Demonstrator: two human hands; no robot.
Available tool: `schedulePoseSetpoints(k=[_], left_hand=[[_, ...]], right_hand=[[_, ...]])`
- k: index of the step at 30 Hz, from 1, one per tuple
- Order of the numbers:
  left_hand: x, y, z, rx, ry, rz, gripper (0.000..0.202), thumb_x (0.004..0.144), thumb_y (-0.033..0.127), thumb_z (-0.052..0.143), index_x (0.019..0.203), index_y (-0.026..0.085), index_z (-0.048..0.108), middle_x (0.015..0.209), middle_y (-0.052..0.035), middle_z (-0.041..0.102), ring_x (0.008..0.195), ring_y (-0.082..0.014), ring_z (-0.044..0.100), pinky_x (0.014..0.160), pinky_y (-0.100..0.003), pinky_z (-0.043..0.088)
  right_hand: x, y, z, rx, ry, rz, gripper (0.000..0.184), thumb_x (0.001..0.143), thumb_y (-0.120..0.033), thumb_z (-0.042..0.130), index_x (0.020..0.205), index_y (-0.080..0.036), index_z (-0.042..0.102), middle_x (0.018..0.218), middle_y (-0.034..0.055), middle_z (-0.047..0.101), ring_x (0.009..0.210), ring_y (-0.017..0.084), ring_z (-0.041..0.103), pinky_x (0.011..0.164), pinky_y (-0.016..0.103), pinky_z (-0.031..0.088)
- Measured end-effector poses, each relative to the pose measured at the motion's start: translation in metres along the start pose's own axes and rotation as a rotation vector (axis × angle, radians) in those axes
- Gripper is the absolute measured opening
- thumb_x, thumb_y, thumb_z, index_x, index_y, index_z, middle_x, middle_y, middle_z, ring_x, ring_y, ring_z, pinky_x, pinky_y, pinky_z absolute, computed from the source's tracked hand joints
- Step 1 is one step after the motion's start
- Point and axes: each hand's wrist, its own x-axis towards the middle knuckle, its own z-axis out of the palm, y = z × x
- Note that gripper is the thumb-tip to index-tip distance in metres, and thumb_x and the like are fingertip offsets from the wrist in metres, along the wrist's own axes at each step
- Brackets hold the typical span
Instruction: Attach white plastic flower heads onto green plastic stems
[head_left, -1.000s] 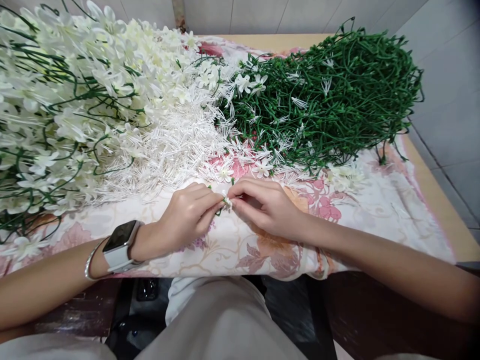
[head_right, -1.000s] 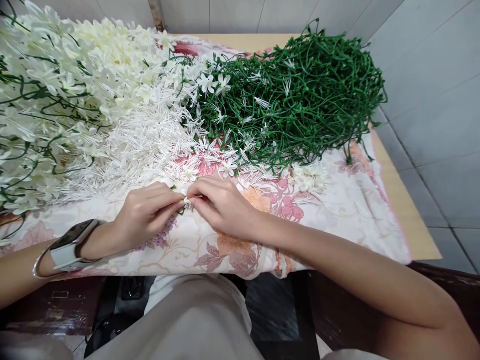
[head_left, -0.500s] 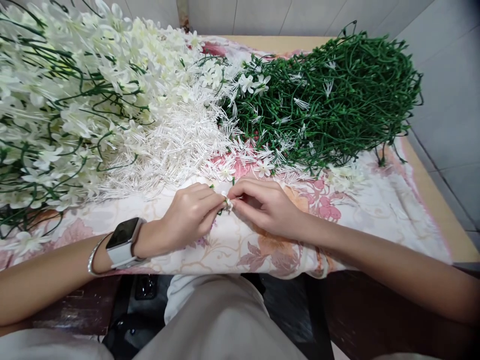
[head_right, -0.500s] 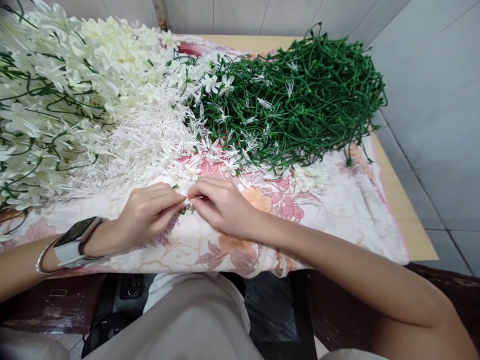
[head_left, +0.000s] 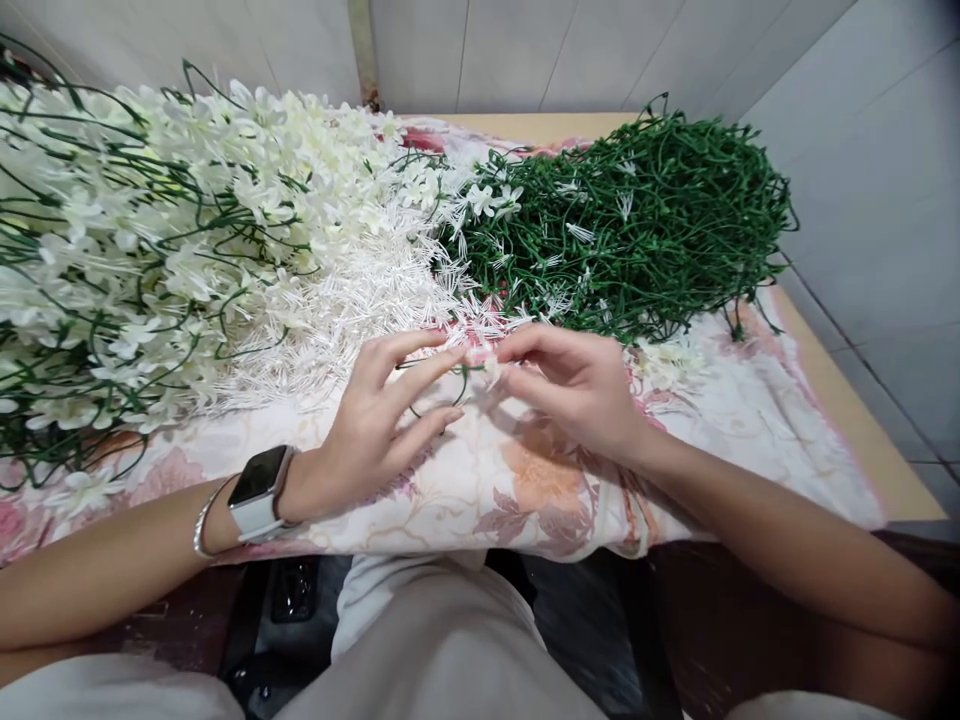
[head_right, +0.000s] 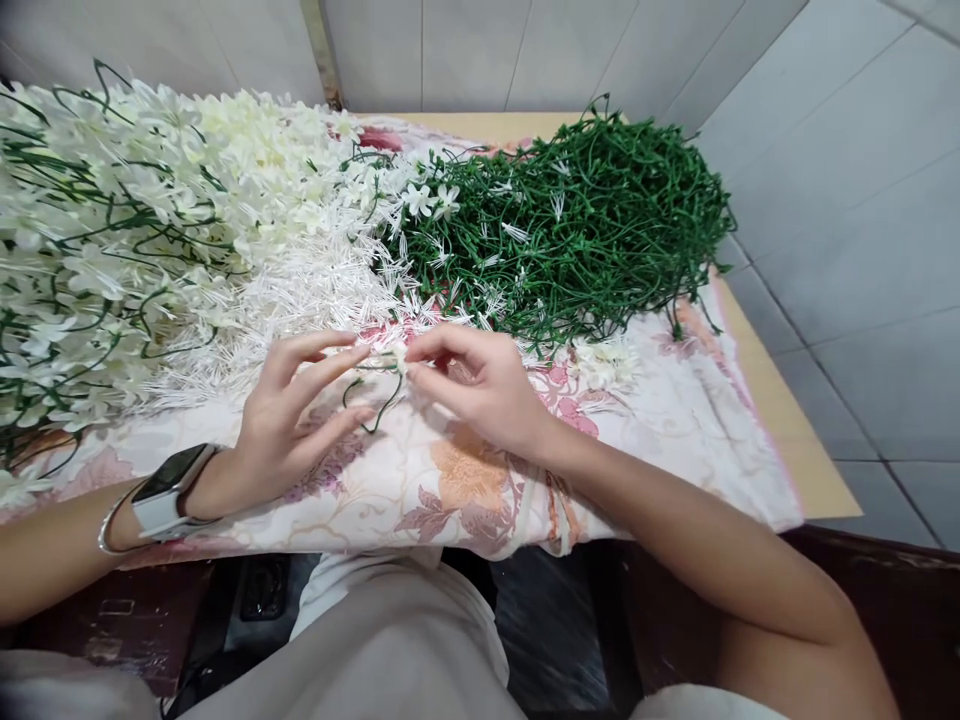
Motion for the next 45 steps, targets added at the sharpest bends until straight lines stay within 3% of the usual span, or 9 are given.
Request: schedulePoseSetpoints(k=[5, 10, 15, 19, 21, 23, 28, 33, 45], left_hand=[[-0.005, 0.003, -0.003, -0.004, -0.015, 0.281, 0.041, 0.080, 0.015, 0.064, 0.119, 0.020, 0.053, 0.120, -0.0097, 0.056, 0.115, -0.0220, 0.049, 0.098, -0.037, 0.043], [-0.003, 0.004, 0.002, -0.116, -0.109, 0.265, 0.029, 0.085, 0.013, 0.056, 0.114, 0.016, 0.056, 0.112, -0.0112, 0.061, 0.108, -0.0207, 0.052, 0.092, -0.036, 0.047], [-0.003, 0.002, 0.004, -0.128, -0.197, 0.181, 0.024, 0.089, 0.016, 0.050, 0.112, 0.018, 0.056, 0.108, -0.0085, 0.063, 0.104, -0.0196, 0.054, 0.090, -0.035, 0.046], [-0.005, 0.000, 0.002, -0.067, -0.366, 0.140, 0.023, 0.090, 0.018, 0.048, 0.112, 0.019, 0.056, 0.110, -0.0065, 0.063, 0.105, -0.0189, 0.053, 0.090, -0.035, 0.042], [-0.005, 0.000, 0.001, -0.027, -0.314, 0.079, 0.021, 0.090, 0.022, 0.049, 0.109, 0.019, 0.056, 0.110, -0.0072, 0.063, 0.105, -0.0198, 0.053, 0.090, -0.036, 0.040], [-0.005, 0.000, 0.001, 0.020, -0.262, 0.015, 0.018, 0.088, 0.027, 0.053, 0.103, 0.018, 0.057, 0.106, -0.0079, 0.063, 0.098, -0.0207, 0.054, 0.086, -0.036, 0.040], [-0.004, 0.000, 0.004, 0.129, -0.349, -0.044, 0.018, 0.084, 0.033, 0.056, 0.091, 0.017, 0.058, 0.096, -0.0068, 0.061, 0.092, -0.0219, 0.051, 0.080, -0.037, 0.039], [-0.004, -0.002, 0.007, 0.129, -0.369, -0.069, 0.014, 0.090, 0.026, 0.047, 0.093, 0.017, 0.057, 0.101, -0.0074, 0.060, 0.095, -0.0210, 0.049, 0.082, -0.036, 0.039], [0.003, -0.005, 0.002, -0.023, -0.274, -0.179, 0.011, 0.086, 0.013, 0.049, 0.092, 0.018, 0.057, 0.094, -0.0044, 0.062, 0.091, -0.0176, 0.053, 0.080, -0.032, 0.041]], right_hand=[[0.010, 0.004, -0.014, -0.008, 0.267, 0.092, 0.006, 0.077, -0.013, 0.064, 0.076, -0.019, 0.064, 0.071, -0.0010, 0.064, 0.059, 0.009, 0.057, 0.054, 0.023, 0.047], [0.061, -0.016, -0.017, -0.139, 0.289, -0.053, 0.009, 0.078, -0.015, 0.064, 0.072, -0.021, 0.065, 0.070, -0.0004, 0.065, 0.061, 0.011, 0.057, 0.059, 0.027, 0.048], [0.170, -0.062, 0.024, -0.230, 0.369, -0.420, 0.020, 0.076, 0.000, 0.055, 0.068, -0.018, 0.059, 0.066, -0.0082, 0.058, 0.064, 0.003, 0.057, 0.065, 0.016, 0.046], [0.216, -0.091, 0.064, -0.402, 0.095, -0.462, 0.032, 0.080, -0.013, 0.057, 0.063, -0.023, 0.031, 0.073, -0.0096, 0.055, 0.069, 0.000, 0.052, 0.069, 0.012, 0.044], [0.208, -0.098, 0.069, -0.569, -0.076, -0.502, 0.048, 0.084, -0.026, 0.052, 0.062, -0.025, 0.010, 0.086, -0.0063, 0.053, 0.085, 0.001, 0.052, 0.075, 0.014, 0.041], [0.187, -0.099, 0.060, -0.656, -0.127, -0.470, 0.051, 0.084, -0.020, 0.052, 0.065, -0.026, 0.005, 0.093, -0.0026, 0.054, 0.088, 0.005, 0.050, 0.076, 0.020, 0.040], [0.119, -0.070, 0.012, -0.515, -0.049, -0.497, 0.012, 0.084, -0.010, 0.047, 0.079, -0.021, 0.047, 0.071, -0.0035, 0.059, 0.070, 0.008, 0.055, 0.072, 0.023, 0.042], [0.063, -0.022, -0.019, -0.552, -0.114, -0.324, 0.013, 0.083, -0.012, 0.049, 0.078, -0.016, 0.059, 0.071, -0.0003, 0.064, 0.065, 0.010, 0.057, 0.066, 0.023, 0.042], [0.023, -0.019, -0.010, -0.733, -0.676, -0.301, 0.017, 0.086, -0.018, 0.049, 0.077, -0.014, 0.062, 0.075, 0.0055, 0.062, 0.070, 0.015, 0.053, 0.064, 0.026, 0.035]])
